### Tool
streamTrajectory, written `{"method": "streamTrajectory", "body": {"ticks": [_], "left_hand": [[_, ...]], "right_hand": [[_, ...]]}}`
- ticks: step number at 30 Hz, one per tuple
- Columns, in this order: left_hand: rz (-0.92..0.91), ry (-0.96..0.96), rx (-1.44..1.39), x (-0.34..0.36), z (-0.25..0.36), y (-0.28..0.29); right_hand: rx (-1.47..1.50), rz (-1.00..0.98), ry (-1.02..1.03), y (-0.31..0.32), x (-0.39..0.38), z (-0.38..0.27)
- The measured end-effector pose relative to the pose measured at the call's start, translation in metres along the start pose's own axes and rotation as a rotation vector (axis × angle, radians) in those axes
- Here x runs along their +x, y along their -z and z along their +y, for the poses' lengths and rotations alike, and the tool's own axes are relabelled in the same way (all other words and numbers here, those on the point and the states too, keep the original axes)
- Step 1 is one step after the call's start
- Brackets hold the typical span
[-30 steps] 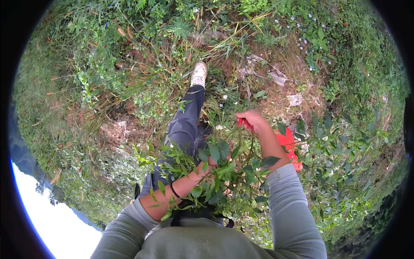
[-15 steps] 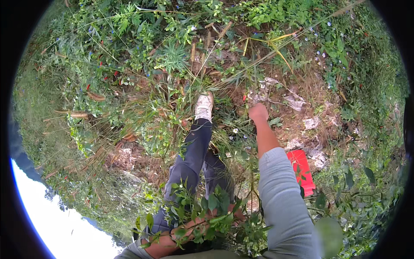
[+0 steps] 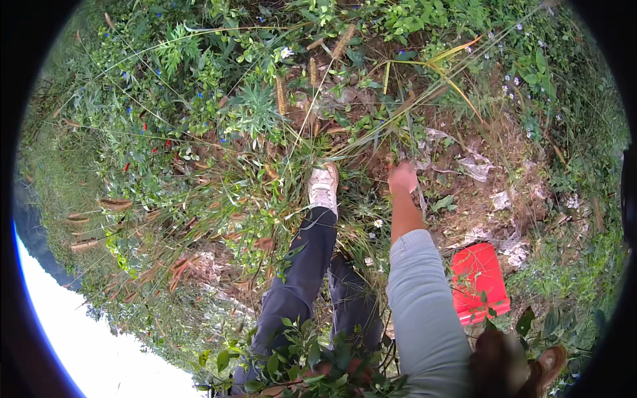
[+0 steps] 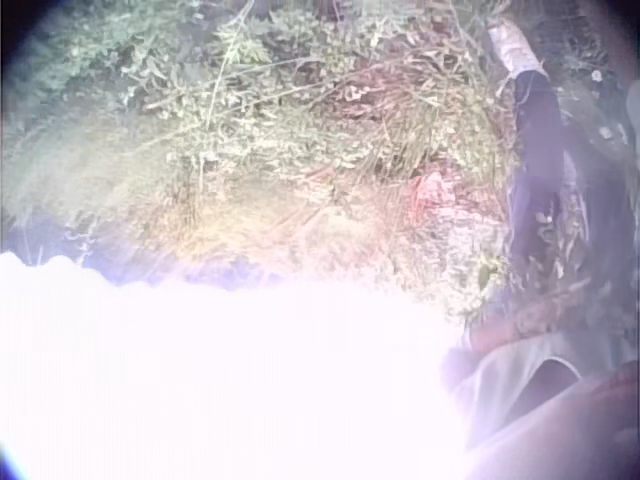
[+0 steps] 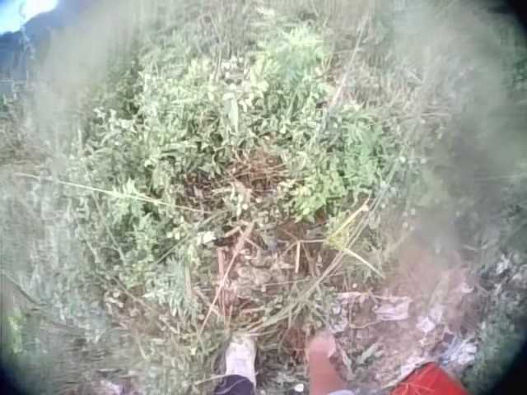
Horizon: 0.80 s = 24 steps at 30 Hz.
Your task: The person picks red chili peppers from plants in an outdoor garden and places them into a red bucket. The person moves between plants, plucks chilies by hand, and deposits them into the bucket.
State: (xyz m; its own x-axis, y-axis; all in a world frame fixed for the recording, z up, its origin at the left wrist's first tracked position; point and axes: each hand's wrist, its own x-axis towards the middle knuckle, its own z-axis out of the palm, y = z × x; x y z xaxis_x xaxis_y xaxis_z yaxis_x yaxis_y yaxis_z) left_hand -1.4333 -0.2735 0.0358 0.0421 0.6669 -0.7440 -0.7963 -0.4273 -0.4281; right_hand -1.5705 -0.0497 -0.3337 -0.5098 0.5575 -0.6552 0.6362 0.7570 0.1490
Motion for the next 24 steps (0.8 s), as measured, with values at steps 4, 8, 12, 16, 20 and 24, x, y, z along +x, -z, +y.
{"method": "streamTrajectory", "body": {"ticks": [4,8,12,16,20,24], "left_hand": [[0.011,-0.023,0.057,0.001,0.001,-0.001],[0.042,-0.016,0.074,0.001,0.004,0.003],[0.055,-0.027,0.088,0.000,0.006,0.012],[0.021,-0.050,0.102,-0.008,-0.007,0.007],[-0.092,-0.095,0.138,-0.021,-0.027,-0.013],[-0.347,-0.181,0.241,-0.049,-0.055,-0.064]], "right_hand": [[0.058,-0.084,-0.068,0.005,-0.003,0.001],[0.060,-0.206,-0.080,0.012,-0.001,-0.011],[0.113,-0.116,-0.191,0.006,0.006,-0.017],[0.239,-0.218,-0.184,0.028,-0.009,-0.001],[0.214,-0.408,-0.086,0.100,-0.063,0.021],[0.042,-0.496,0.123,0.177,-0.129,0.044]]}}
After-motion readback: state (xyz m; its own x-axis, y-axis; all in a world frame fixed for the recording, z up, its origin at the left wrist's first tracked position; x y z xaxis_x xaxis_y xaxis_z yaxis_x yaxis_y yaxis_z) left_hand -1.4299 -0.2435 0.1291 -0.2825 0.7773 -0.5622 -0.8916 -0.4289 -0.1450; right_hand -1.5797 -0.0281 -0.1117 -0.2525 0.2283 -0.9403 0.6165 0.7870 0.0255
